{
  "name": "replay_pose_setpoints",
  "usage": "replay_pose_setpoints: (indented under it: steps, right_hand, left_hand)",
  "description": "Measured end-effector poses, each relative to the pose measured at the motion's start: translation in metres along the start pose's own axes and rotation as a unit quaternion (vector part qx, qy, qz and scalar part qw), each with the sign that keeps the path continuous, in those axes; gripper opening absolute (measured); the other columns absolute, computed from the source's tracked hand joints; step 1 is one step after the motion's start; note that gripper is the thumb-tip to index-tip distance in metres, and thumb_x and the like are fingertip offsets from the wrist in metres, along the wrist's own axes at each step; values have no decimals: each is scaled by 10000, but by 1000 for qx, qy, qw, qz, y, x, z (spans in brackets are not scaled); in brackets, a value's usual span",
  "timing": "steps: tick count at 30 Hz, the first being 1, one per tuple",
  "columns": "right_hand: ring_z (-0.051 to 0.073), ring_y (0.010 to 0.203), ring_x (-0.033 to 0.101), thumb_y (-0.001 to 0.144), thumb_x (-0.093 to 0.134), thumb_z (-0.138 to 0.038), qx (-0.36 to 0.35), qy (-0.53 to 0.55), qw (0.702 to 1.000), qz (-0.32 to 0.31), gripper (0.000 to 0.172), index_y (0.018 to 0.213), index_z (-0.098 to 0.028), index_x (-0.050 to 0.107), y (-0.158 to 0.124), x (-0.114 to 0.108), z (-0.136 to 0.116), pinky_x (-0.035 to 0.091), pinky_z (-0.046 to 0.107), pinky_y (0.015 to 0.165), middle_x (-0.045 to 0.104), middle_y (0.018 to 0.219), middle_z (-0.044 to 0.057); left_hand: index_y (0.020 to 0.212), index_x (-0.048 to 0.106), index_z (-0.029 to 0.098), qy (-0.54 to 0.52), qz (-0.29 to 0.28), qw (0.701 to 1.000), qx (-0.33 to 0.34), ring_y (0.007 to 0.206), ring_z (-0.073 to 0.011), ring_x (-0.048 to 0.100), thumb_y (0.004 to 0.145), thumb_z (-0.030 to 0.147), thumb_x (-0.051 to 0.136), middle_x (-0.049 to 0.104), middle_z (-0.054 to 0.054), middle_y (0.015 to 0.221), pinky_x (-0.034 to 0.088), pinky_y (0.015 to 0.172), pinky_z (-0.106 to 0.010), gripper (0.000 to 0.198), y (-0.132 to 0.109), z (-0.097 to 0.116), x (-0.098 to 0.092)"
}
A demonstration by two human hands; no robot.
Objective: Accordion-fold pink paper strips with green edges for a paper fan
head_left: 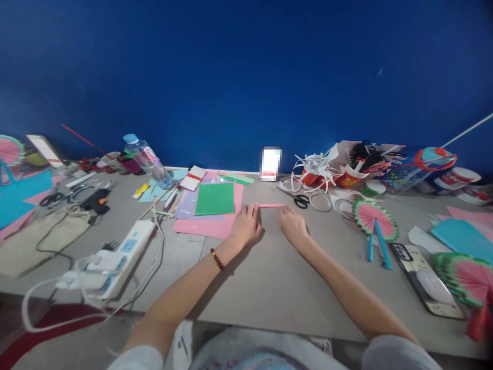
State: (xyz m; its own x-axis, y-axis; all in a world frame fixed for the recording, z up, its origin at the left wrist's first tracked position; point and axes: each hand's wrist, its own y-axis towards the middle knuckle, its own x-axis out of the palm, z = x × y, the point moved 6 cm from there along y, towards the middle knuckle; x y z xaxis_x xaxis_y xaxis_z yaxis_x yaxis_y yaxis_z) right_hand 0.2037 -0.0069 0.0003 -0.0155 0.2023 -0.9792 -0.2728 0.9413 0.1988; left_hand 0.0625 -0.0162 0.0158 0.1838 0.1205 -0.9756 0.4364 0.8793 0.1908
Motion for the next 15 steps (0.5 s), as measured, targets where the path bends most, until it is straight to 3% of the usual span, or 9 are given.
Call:
replay_pose_setpoints:
  steps: [5,9,15]
  right_hand:
    - [315,1107,589,887,443,-184,20,-17,1000,1,382,1246,-84,528,-3,-3,-6,510,398,838,612,1212,253]
    - [338,1141,568,926,425,-304,19,-38,999,0,439,1325,-131,483,-7,-5,-10,508,425,829,589,1253,251]
    - [362,1142,562,917,432,-257,29,-26,999,-22,433,1316,-104,503,-5,-5,-14,499,460,832,564,1273,277]
  left_hand:
    - [1376,387,103,-15,16,999,-30,1227,-354,397,855,458,479,489,-203,1277,352,984,-464,638,-5,7,2]
    - [1376,388,93,-15,7,999,-34,1256,-358,382,851,453,486,472,-207,1302,320,1010,-464,644,-7,4,4]
    - [1323,438,87,-3,-3,999,-36,1198,-359,401,834,428,502,493,-206,1264,341,965,-467,600,-3,7,1]
